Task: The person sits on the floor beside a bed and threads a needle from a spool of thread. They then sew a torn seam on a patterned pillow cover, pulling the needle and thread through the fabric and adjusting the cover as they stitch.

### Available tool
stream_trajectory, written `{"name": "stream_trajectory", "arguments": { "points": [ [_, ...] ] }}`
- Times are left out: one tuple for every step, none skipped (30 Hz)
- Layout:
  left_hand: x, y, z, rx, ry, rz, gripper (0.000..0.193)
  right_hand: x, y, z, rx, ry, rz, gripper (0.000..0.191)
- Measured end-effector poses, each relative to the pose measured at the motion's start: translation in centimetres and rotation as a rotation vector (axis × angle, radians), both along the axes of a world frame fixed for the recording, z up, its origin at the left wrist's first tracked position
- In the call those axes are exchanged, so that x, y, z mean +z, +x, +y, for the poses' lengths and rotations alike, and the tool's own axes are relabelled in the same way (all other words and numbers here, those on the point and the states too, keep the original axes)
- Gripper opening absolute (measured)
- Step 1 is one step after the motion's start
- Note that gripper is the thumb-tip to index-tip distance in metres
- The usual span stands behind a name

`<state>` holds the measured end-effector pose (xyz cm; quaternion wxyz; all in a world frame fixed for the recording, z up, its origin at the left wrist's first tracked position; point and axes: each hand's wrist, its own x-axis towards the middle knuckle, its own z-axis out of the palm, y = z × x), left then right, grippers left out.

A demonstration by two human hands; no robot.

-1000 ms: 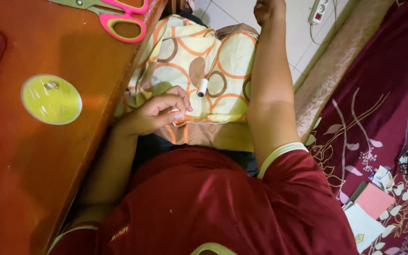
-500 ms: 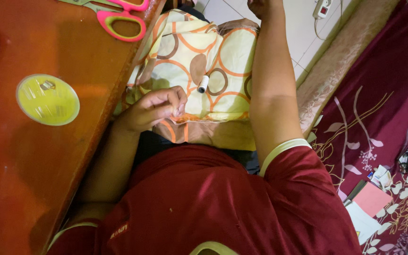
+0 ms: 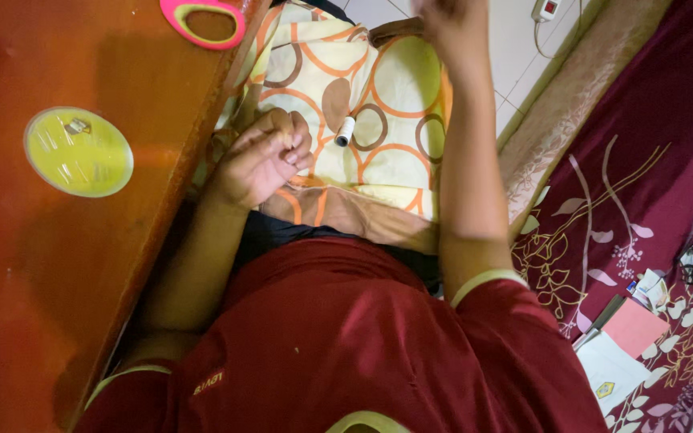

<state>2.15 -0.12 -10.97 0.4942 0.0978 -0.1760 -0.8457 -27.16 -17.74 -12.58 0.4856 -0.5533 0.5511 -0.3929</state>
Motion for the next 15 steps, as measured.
{"name": "stream_trajectory", "arguments": {
  "points": [
    [0.0,-0.1,0.0,0.010,0.020,0.013,0.010,0.8,0.0,2.0,0.115,-0.025,-0.003,0.007],
    [-0.1,-0.2,0.0,0.021,0.040,0.026,0.010,1.6,0.0,4.3,0.242,-0.038,0.010,0.018],
    [-0.2,-0.2,0.1,0.033,0.061,0.038,0.011,2.3,0.6,6.6,0.327,-0.094,0.058,0.015],
    [-0.3,-0.3,0.0,0.033,0.068,0.048,0.011,3.0,1.3,8.5,0.411,-0.151,0.105,0.014],
    [-0.5,-0.5,-0.2,0.034,0.076,0.059,0.013,3.5,2.2,9.9,0.506,-0.253,0.214,0.029],
    [-0.5,-0.6,-0.2,0.034,0.084,0.068,0.014,3.9,3.1,10.9,0.600,-0.355,0.322,0.048],
    [-0.5,-0.6,-0.1,0.034,0.085,0.063,0.014,4.1,4.0,11.7,0.613,-0.339,0.366,0.046],
    [-0.5,-0.6,-0.1,0.034,0.084,0.057,0.014,4.3,4.9,12.4,0.625,-0.323,0.410,0.044],
    [-0.5,-0.6,-0.1,0.034,0.083,0.052,0.015,4.4,5.4,12.8,0.637,-0.308,0.454,0.042],
    [-0.4,-0.7,-0.1,0.035,0.078,0.048,0.015,4.5,5.9,13.0,0.604,-0.322,0.483,0.038],
    [-0.2,-0.7,-0.1,0.038,0.073,0.043,0.015,4.4,6.3,13.3,0.573,-0.337,0.511,0.034],
    [-0.1,-0.6,-0.1,0.044,0.066,0.037,0.015,4.4,6.5,13.3,0.542,-0.355,0.538,0.031],
    [0.0,-0.6,-0.2,0.043,0.057,0.049,0.015,4.5,6.5,13.3,0.545,-0.336,0.501,0.031],
    [0.2,-0.6,-0.3,0.042,0.050,0.061,0.014,4.6,6.2,13.4,0.548,-0.314,0.464,0.032],
    [0.3,-0.7,-0.3,0.040,0.043,0.073,0.014,4.7,6.0,13.4,0.551,-0.294,0.427,0.033]
  ]
}}
